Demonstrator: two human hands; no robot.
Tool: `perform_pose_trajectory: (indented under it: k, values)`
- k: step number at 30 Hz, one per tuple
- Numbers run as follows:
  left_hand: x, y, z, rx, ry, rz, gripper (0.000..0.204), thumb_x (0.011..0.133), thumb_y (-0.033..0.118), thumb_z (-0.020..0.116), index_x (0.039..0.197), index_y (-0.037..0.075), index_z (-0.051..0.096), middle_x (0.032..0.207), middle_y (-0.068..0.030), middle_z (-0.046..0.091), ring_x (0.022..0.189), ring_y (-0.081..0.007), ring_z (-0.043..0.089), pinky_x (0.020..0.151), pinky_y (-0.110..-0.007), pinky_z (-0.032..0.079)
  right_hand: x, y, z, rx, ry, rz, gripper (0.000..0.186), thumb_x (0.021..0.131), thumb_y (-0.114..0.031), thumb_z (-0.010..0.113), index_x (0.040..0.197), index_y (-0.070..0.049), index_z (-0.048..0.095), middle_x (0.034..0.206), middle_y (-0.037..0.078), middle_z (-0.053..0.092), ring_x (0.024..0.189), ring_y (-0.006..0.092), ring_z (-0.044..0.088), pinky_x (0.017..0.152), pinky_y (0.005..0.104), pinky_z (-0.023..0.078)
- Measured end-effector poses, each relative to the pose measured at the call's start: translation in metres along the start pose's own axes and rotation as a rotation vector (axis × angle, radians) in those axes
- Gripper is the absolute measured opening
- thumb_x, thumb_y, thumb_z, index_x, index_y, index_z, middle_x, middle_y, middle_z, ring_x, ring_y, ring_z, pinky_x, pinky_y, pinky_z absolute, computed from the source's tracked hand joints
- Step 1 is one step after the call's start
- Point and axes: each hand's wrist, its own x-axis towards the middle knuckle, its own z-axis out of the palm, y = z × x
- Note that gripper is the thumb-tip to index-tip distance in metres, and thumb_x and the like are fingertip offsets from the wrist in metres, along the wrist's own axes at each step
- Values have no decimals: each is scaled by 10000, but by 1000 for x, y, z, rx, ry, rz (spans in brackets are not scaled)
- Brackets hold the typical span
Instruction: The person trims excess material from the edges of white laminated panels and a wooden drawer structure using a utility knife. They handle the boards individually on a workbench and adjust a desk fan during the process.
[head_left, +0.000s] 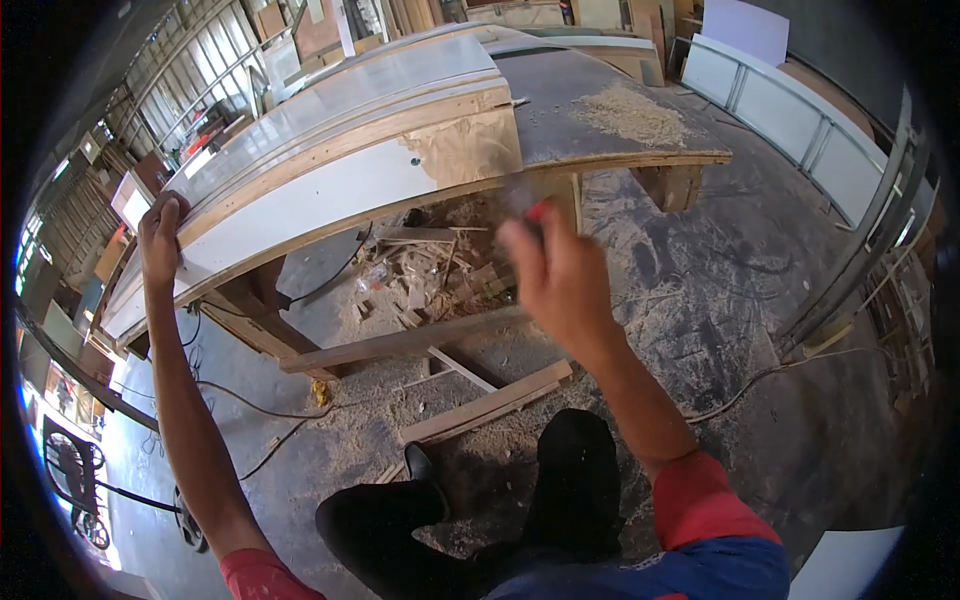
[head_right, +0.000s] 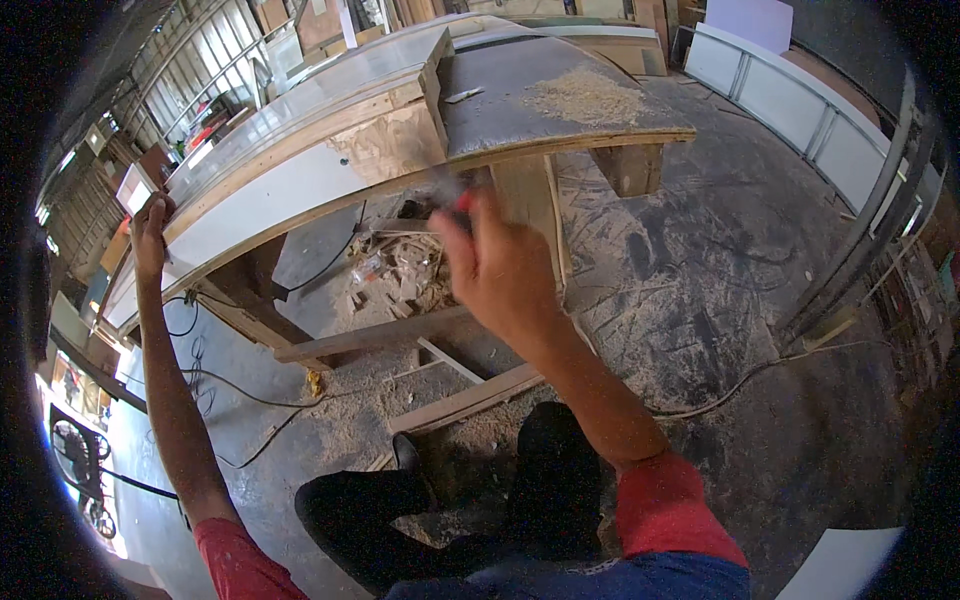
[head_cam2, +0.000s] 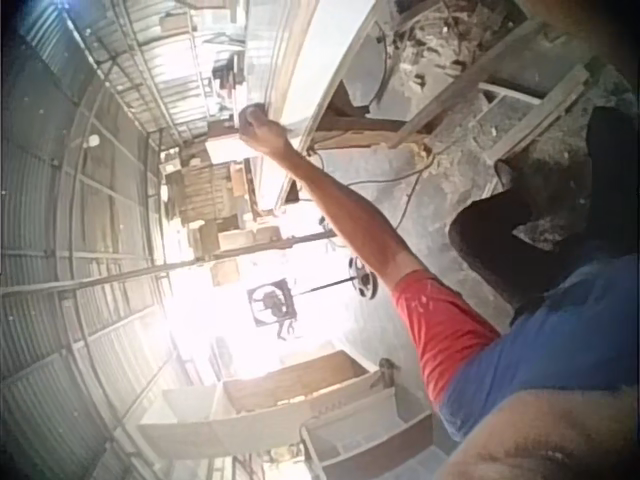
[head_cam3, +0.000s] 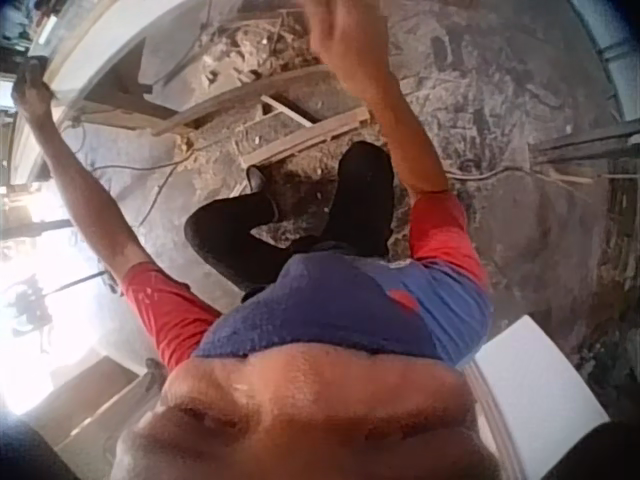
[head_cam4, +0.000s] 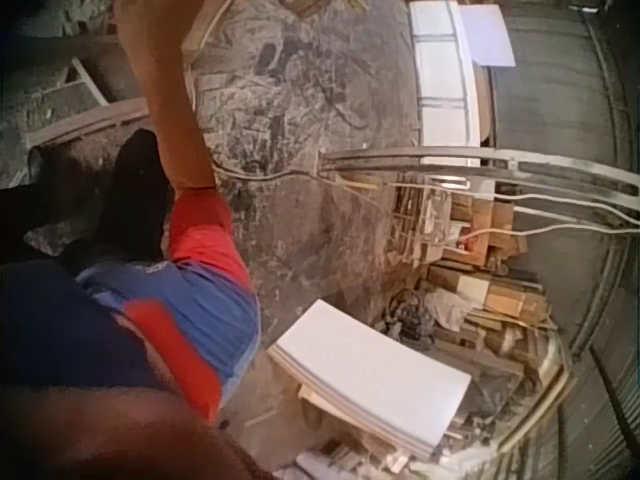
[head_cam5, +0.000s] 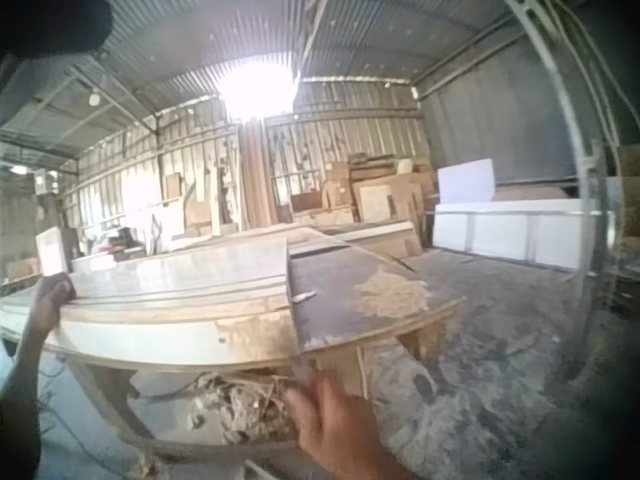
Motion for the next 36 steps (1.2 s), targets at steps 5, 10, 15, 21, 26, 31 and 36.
perform_pose_trajectory:
  k: [5, 10, 15, 21, 26, 31, 36]
  values:
    - [5, 10, 1, 79, 9, 20, 335, 965, 266, 465, 786, -8, 537, 717, -35, 468, 701, -135, 424, 668, -299, 357, -59, 31, 9, -61, -269, 48, 291, 989, -246, 618, 1018, 20, 502, 631, 162, 609, 519, 328, 645, 441, 393, 468]
    - [6, 17, 7, 33, 8, 1, 326, 958, 261, 476, 774, -2, 532, 695, -17, 446, 677, -129, 397, 640, -294, 331, -8, -4, -8, 28, 68, -68, 251, 992, -223, 611, 984, -1, 496, 625, 131, 593, 524, 308, 644, 452, 366, 472]
    - [6, 20, 6, 23, 2, -13, 327, 973, 250, 474, 775, -7, 517, 718, -11, 435, 703, -122, 391, 665, -284, 325, 13, -10, -3, -50, 73, -79, 292, 960, -209, 662, 1008, 9, 476, 641, 154, 605, 554, 333, 664, 466, 372, 494]
    - [2, 9, -6, 71, -27, 9, 378, 1002, 324, 461, 799, 9, 513, 742, -17, 443, 713, -132, 398, 687, -288, 338, 12, -15, -4, -125, 73, -74, 310, 959, -215, 656, 1045, 30, 486, 660, 171, 629, 582, 354, 679, 458, 403, 505]
    - [9, 5, 15, 24, 11, 0, 319, 978, 253, 469, 790, 1, 521, 736, -19, 449, 708, -127, 403, 681, -283, 344, -34, 18, -18, -153, -236, -27, 291, 969, -232, 642, 1048, 16, 513, 633, 162, 625, 532, 344, 657, 441, 389, 491]
    - [4, 9, -1, 122, 17, -45, 316, 953, 248, 485, 786, -11, 556, 726, -38, 495, 718, -140, 453, 687, -294, 372, -13, -4, -33, 33, -66, 54, 288, 989, -265, 615, 1053, -1, 521, 609, 136, 597, 515, 322, 651, 439, 381, 482]
    - [9, 4, 4, 120, 35, 4, 346, 936, 292, 467, 822, -12, 584, 740, -90, 528, 711, -177, 486, 691, -317, 396, 24, -2, -20, 6, -21, -79, 283, 993, -267, 608, 1031, 1, 526, 620, 154, 604, 548, 345, 668, 456, 382, 490]
